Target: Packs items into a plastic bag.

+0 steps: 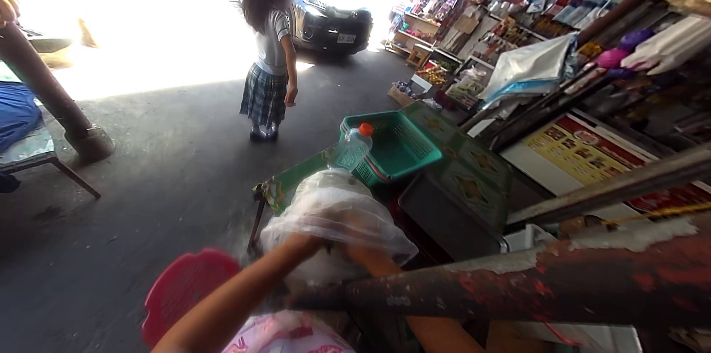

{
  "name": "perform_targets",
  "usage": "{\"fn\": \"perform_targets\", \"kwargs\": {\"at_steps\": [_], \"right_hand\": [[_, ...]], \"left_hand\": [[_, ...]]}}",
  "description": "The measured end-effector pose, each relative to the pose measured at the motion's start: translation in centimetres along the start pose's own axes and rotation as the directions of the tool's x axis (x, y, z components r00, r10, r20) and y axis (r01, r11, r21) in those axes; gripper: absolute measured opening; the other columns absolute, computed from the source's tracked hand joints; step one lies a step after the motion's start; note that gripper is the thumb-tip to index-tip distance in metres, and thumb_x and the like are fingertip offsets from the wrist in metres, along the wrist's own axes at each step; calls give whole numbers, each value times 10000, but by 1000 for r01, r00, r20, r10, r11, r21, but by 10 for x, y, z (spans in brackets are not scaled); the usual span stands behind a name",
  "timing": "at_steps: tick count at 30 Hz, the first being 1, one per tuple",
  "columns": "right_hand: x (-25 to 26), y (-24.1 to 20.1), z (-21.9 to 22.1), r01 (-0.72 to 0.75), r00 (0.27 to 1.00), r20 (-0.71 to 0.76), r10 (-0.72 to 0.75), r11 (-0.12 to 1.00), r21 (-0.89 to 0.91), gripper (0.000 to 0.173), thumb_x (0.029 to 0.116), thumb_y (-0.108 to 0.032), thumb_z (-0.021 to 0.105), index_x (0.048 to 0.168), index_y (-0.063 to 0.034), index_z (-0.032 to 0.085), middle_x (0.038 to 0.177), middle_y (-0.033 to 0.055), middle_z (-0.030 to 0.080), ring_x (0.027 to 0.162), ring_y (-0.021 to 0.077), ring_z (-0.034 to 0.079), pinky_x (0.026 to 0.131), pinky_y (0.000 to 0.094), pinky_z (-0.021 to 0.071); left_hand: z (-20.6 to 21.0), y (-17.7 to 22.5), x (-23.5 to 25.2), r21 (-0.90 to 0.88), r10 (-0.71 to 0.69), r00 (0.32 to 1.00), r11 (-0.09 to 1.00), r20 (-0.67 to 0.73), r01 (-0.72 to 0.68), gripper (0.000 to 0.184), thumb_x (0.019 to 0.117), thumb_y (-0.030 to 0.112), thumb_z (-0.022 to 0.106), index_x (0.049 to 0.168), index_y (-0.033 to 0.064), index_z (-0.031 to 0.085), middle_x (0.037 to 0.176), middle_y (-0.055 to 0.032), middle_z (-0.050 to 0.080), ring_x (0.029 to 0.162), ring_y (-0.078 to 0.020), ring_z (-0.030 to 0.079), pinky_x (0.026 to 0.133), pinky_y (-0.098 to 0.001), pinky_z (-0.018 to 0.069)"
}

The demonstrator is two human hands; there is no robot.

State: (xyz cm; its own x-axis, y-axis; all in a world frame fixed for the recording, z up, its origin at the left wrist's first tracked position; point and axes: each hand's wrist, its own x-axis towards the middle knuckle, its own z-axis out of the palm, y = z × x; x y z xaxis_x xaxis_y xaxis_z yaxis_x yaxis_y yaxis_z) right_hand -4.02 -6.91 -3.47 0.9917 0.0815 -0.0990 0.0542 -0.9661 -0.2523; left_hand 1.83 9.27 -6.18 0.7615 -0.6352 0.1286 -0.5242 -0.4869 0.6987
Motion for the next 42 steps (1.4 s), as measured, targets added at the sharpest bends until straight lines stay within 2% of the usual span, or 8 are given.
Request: {"fn": "perform_targets", "kwargs": {"at_steps": [4,8,12,15,20,28,34,42], "right_hand": [[9,16,26,104,935,-323,-149,983,-151,333,941,-359,653,1126,-107,766,1063,135,761,1027,296,729,902,520,567],[24,10,-2,252,940,-223,-260,966,-64,305,1019,-247,566,1238,-95,714,1173,118,729,1094,248,697,964,435,543],[43,19,-27,378,906,-136,-400,912,-160,352,1051,-247,507,1357,-154,654,1328,65,675,1233,204,639,1055,396,503],[49,24,-38,203,978,57,-203,979,-9,416,1027,-287,557,1355,-42,629,1346,172,642,1301,296,577,1124,483,417],[50,27,-39,122,992,-5,-124,972,201,422,991,-364,621,1265,-49,684,1217,148,705,1166,243,655,1055,439,480],[25,-1,-31,-2,996,-85,14,991,135,448,960,-400,650,1199,-27,718,1100,193,733,1067,315,700,968,510,520],[24,1,-75,-73,982,-133,137,913,401,446,951,-419,674,1207,-54,705,1122,111,727,1063,185,679,987,415,524],[31,9,-98,-72,985,-130,112,956,283,573,953,-208,659,1452,13,484,1445,201,545,1382,265,491,1180,404,357]], "left_hand": [[-13,-4,-1,12,-108,991,994,-75,109,363,1002,278,574,1163,-23,696,1188,-251,683,1194,-410,619,1005,-598,449],[-14,-28,0,-267,-165,880,963,-445,46,279,938,100,608,1093,-118,687,1101,-294,691,1114,-417,654,997,-551,487],[-2,-29,-2,-374,-248,916,920,-315,120,667,905,361,683,1308,-156,556,1376,-366,524,1366,-474,441,1179,-538,295],[-1,-18,5,-312,-373,927,878,27,362,924,921,525,643,1490,-135,338,1567,-369,266,1495,-496,196,1233,-550,155],[1,-21,23,-215,-383,922,898,53,385,737,906,569,604,1382,7,580,1473,-252,498,1445,-422,359,1160,-627,252],[-6,-6,13,-66,-365,930,928,44,368,585,961,401,629,1339,-44,600,1406,-296,547,1391,-459,430,1133,-648,272],[-40,27,35,-416,-235,951,899,-199,135,431,893,261,730,1153,-80,677,1166,-251,679,1180,-341,611,1064,-509,422],[-42,48,83,-526,-333,942,795,37,302,498,951,252,637,1295,-105,579,1437,-359,442,1410,-459,352,1180,-572,243]]}}
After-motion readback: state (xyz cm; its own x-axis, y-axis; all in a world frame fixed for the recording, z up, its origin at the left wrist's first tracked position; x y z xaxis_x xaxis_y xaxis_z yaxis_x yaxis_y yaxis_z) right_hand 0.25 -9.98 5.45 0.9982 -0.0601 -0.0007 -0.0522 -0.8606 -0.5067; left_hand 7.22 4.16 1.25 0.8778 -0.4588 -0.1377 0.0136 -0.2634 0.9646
